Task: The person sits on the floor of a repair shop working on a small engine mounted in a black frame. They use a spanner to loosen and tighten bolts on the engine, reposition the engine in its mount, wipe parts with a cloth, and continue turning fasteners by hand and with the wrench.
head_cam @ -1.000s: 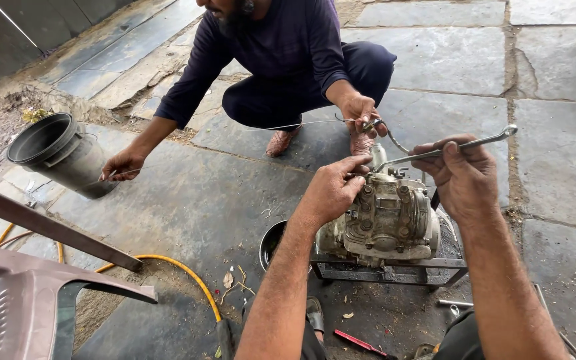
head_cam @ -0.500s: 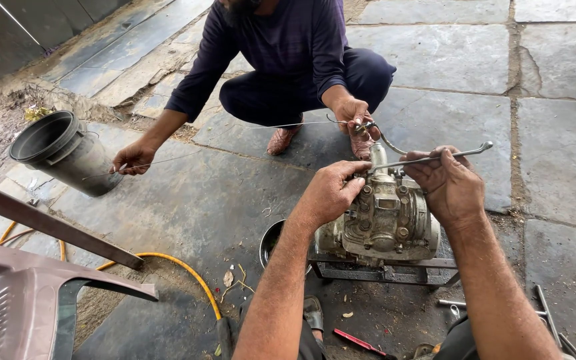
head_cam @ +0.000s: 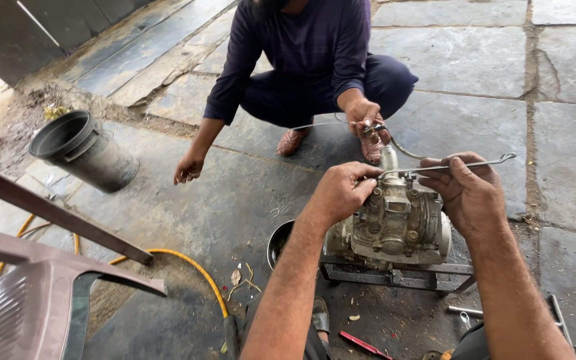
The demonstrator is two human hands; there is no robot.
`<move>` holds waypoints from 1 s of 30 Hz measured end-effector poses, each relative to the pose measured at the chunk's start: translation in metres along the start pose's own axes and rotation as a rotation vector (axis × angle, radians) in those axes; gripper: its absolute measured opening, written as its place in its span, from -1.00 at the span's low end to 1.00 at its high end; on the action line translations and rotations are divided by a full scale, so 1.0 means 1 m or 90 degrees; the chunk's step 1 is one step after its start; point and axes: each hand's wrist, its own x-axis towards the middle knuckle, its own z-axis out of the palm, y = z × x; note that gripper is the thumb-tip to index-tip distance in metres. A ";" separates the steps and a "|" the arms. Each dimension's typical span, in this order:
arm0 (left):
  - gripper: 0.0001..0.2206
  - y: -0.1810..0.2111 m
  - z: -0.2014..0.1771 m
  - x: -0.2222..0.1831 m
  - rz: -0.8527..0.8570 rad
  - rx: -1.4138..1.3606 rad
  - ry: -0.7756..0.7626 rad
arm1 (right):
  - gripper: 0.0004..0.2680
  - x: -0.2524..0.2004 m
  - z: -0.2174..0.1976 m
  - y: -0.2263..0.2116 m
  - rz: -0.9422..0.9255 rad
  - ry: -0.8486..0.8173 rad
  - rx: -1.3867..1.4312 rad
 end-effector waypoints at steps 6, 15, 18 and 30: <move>-0.77 -0.002 0.005 -0.002 -0.048 -0.107 0.013 | -0.94 0.000 0.003 0.011 -0.067 0.057 -0.067; -0.83 -0.014 0.013 0.009 -0.113 -0.224 0.016 | -0.90 -0.002 0.014 0.008 -0.125 0.084 -0.160; -0.84 -0.015 0.013 0.011 -0.117 -0.199 0.020 | -0.90 -0.004 0.026 0.002 -0.115 0.095 -0.193; -0.84 -0.013 0.014 0.011 -0.118 -0.149 0.031 | -0.93 -0.007 0.037 -0.003 -0.185 0.103 -0.320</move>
